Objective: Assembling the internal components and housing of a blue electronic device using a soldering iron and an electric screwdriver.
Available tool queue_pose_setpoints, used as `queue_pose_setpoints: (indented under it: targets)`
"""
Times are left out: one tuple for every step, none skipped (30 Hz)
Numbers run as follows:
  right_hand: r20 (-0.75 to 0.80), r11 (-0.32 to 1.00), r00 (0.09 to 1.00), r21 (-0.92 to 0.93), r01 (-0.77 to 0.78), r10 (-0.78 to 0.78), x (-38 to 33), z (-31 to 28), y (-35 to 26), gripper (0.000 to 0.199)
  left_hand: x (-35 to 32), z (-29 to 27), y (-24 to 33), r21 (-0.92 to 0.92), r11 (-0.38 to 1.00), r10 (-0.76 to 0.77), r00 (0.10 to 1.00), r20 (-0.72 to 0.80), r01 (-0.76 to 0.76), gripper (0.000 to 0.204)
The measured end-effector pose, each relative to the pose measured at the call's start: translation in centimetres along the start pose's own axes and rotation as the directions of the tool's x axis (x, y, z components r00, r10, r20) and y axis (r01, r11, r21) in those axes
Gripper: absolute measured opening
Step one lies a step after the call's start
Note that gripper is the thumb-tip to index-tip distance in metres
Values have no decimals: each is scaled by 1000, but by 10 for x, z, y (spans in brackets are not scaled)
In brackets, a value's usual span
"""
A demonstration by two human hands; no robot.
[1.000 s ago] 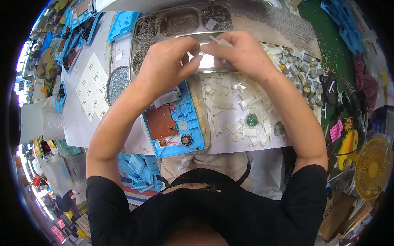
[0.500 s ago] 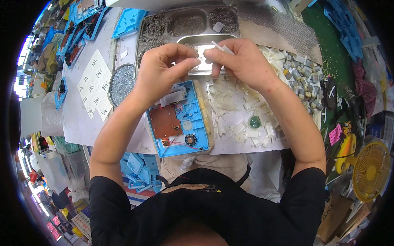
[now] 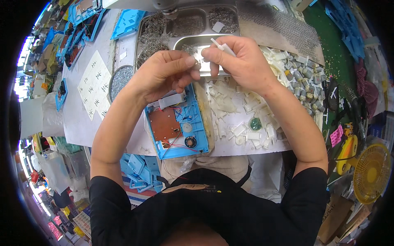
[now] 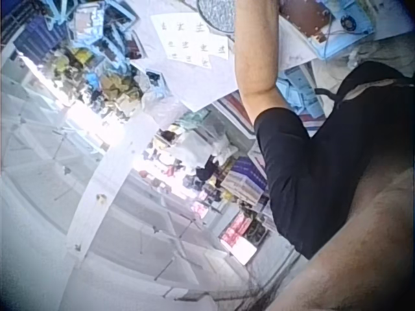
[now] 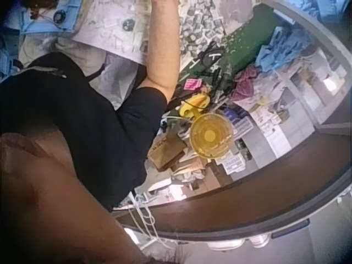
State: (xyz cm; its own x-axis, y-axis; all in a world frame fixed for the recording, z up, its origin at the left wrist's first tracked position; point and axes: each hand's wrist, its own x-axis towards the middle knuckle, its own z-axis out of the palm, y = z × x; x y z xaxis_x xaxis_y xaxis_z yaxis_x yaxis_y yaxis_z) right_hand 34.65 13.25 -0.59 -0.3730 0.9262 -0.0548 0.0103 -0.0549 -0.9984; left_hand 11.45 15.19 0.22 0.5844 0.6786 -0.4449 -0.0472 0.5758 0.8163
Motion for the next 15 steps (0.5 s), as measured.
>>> queue_pose_setpoints:
  targets:
    - [-5,1000,1000,12,11,-11,0,0,1,25,0,0,0,-33,999,-22,1000,9,22,23]
    - [-10,999,1000,25,23,-22,0,0,2,24,0,0,1,-27,999,-22,1000,8,22,24]
    - [-16,999,999,37,34,-33,-1,1,3,23,0,1,1,-21,1000,-22,1000,7,22,24]
    - [-20,999,999,38,39,-38,-1,1,3,22,0,2,1,-16,1000,-23,1000,6,24,24]
    - [-24,998,999,39,43,-42,-1,2,3,22,0,1,0,-9,1000,-10,1000,20,10,25]
    - [-28,998,999,40,48,-47,-1,2,3,21,0,1,-1,-2,1000,3,999,34,-3,25]
    - [-29,998,998,32,60,-59,0,2,3,21,0,0,-1,5,1000,17,999,49,-17,25]
    - [-31,997,997,25,72,-71,0,2,4,20,0,1,-1,-1,1000,14,999,41,-14,25]
    - [-32,996,996,17,84,-83,0,1,4,19,-1,3,-1,-7,1000,10,999,34,-10,25]
    - [-27,996,996,2,87,-87,0,1,4,19,-1,4,-1,-13,1000,7,1000,25,-7,24]
    - [-23,996,996,-14,91,-91,1,1,4,18,0,3,-1,-12,1000,13,1000,13,-13,24]
    - [-18,995,995,-30,95,-95,1,1,4,18,1,2,0,-11,1000,19,1000,2,-19,23]
    - [-54,991,991,-62,122,-125,2,1,7,17,2,0,-1,-11,1000,23,1000,-10,-24,23]
    - [-89,984,984,-96,148,-156,4,2,11,17,5,-4,0,187,976,125,989,-74,-110,22]
    - [-122,977,975,-130,172,-187,7,1,13,17,9,-12,3,381,908,236,965,-116,-176,22]
